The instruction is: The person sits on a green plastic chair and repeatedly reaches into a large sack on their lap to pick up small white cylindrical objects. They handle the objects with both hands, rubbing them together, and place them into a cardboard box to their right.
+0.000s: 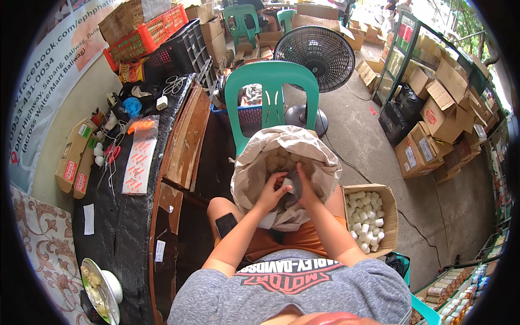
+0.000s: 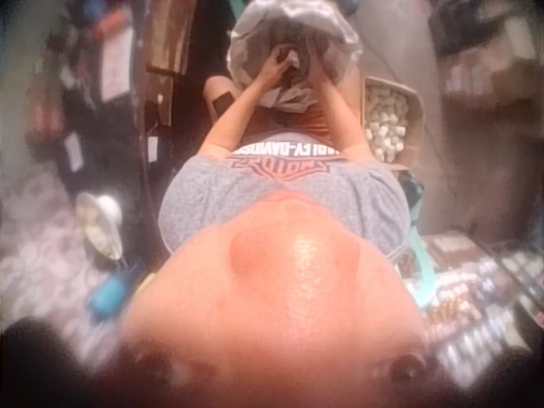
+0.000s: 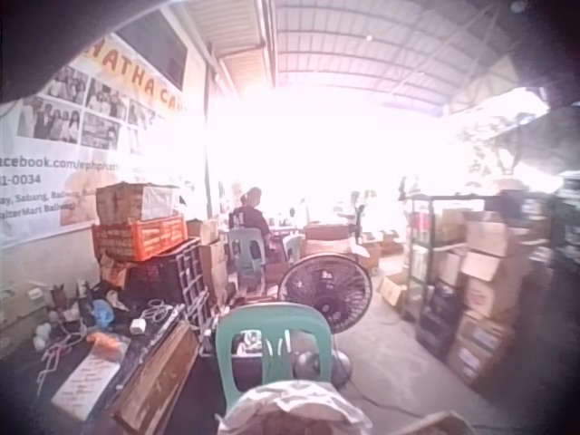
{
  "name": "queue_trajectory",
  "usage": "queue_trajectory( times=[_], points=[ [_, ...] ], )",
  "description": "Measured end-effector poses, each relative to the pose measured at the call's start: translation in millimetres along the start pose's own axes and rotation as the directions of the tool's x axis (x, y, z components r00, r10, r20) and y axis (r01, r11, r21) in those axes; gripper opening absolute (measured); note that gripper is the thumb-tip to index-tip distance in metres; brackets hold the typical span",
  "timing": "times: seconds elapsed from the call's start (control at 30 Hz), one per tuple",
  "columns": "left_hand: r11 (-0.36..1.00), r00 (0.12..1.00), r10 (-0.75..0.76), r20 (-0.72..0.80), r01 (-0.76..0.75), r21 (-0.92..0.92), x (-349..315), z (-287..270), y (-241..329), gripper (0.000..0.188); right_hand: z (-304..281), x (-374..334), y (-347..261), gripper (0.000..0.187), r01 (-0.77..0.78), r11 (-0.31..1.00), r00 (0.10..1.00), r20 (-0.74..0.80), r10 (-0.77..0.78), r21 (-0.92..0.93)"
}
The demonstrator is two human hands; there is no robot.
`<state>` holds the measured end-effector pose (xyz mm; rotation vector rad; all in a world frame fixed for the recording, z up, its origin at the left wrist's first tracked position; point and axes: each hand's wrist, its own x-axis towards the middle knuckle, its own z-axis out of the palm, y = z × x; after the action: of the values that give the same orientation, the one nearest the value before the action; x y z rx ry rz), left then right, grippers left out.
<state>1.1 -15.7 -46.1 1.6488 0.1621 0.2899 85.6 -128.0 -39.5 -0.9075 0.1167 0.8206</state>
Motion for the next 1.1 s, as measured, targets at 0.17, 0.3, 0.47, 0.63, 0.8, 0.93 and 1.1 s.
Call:
queue_trajectory(
  times=[0.17,0.3,0.47,0.63,0.8,0.93,1.1],
  points=[
    [0.938,0.944,0.076,-0.322,0.042,0.345,5,1,-18,0.071,-20,18,18,0.041,0.07,0.918,0.991,0.133,-0.019,-0.39],
    [0.955,0.976,0.075,-0.204,-0.011,0.296,0,-1,2,0.076,-9,10,9,0.045,0.048,0.978,0.997,0.064,-0.036,-0.201],
    [0.958,0.992,0.081,-0.096,-0.051,0.283,-4,-2,7,0.062,-3,6,4,0.055,0.059,0.992,0.988,-0.134,-0.074,-0.115],
    [0.968,0.993,0.115,-0.007,-0.111,0.226,-6,-2,14,0.046,-25,28,18,0.062,0.1,0.974,0.962,-0.23,-0.146,-0.202],
    [0.969,0.992,0.122,0.045,-0.129,0.21,-5,-5,16,0.05,-11,6,5,0.053,0.026,1.0,0.994,-0.109,-0.026,-0.009],
    [0.974,0.974,0.161,-0.161,-0.131,0.187,1,-1,-6,0.06,-9,-4,-4,0.044,-0.183,0.98,0.975,0.144,0.17,0.083],
    [0.978,0.965,0.05,-0.259,0.004,0.207,5,-4,-19,0.062,-10,-7,1,0.039,0.011,0.992,0.986,0.167,0.009,-0.123]
  ],
)
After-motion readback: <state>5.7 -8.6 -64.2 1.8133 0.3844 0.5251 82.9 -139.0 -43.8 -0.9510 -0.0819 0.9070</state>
